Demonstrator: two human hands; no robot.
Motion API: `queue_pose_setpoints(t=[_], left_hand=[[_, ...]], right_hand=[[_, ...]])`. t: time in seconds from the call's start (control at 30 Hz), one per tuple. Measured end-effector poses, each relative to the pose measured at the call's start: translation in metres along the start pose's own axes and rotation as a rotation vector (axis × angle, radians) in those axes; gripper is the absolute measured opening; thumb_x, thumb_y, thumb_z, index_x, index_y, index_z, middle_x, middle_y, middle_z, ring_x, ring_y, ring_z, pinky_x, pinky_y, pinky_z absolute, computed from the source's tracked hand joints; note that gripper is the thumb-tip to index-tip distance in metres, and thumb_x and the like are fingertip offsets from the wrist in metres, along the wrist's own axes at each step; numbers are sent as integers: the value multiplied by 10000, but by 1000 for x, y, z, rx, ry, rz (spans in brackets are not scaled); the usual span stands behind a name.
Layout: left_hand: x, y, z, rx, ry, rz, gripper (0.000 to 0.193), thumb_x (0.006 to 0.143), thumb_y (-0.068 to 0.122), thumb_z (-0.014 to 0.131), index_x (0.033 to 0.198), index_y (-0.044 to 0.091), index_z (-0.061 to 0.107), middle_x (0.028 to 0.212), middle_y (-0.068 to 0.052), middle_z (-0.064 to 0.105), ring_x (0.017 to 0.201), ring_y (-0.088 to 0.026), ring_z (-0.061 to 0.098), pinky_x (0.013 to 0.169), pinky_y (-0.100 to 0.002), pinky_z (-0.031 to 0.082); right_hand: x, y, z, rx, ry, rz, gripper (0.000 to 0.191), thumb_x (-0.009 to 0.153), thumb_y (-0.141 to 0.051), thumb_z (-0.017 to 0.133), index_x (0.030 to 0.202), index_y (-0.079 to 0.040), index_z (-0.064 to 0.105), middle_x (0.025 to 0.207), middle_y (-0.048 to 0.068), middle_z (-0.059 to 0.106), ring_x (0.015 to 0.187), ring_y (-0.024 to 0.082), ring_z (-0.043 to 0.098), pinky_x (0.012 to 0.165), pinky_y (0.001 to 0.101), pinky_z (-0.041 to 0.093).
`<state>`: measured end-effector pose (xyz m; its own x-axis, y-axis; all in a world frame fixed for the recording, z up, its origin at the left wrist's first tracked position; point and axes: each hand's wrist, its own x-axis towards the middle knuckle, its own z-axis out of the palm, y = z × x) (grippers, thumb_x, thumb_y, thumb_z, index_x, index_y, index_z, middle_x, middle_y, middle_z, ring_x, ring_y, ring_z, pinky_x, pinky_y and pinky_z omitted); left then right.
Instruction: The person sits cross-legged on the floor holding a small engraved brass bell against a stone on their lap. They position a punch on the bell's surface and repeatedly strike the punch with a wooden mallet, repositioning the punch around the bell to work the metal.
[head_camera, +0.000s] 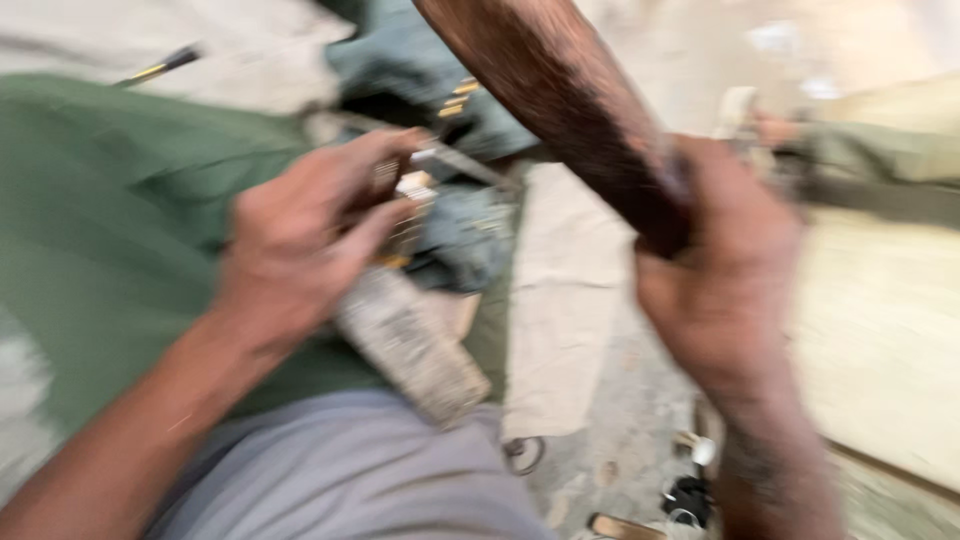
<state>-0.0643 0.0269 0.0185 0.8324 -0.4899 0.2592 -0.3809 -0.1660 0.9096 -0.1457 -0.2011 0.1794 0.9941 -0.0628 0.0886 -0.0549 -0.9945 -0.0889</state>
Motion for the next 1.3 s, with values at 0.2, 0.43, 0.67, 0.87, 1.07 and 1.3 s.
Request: queue_pose_setpoints(t=[0.2,0.43,0.67,0.87,1.07,1.3], left_hand=[[3,-11,-5,153,-40,27,454,891,134,828,1315,64,678,1007,-116,731,860,-196,727,760,-319,614],[5,-10,-12,234,-99,45,493,840,126,835,1292,7,675,969,-143,732,827,-237,730,726,-355,602],[7,-14,-13,122,-80,59,465,901,147,815,1338,69,676,1061,-117,737,898,-224,744,816,-357,615],[8,-14,-5,13,-89,117,455,973,155,826,1381,86,635,1092,-110,728,847,-198,734,756,-328,613],[11,-18,-7,28,-130,159,525,985,150,832,1445,92,585,1017,-89,695,822,-175,703,749,-312,598],[12,-20,-8,13,-161,165,511,989,156,838,1447,139,613,952,-58,677,800,-160,692,751,-304,599]], right_hand=[[0,-10,12,56,34,34,400,839,60,698,1210,-59,610,939,159,656,846,326,678,750,446,535],[-10,4,13,58,-13,24,433,815,48,712,1217,-69,603,992,177,673,914,374,686,788,468,543],[-10,6,17,267,-32,193,452,838,38,663,1266,-97,612,983,124,682,847,310,707,731,422,554],[-18,9,4,-130,-203,310,331,912,-76,714,1229,-56,622,791,157,636,683,303,660,611,420,541],[-24,18,13,-62,-153,211,330,899,33,741,1204,50,616,767,173,610,608,264,624,567,401,511],[-45,36,20,62,-151,250,391,950,19,735,1321,33,611,902,129,605,721,212,610,669,362,508]])
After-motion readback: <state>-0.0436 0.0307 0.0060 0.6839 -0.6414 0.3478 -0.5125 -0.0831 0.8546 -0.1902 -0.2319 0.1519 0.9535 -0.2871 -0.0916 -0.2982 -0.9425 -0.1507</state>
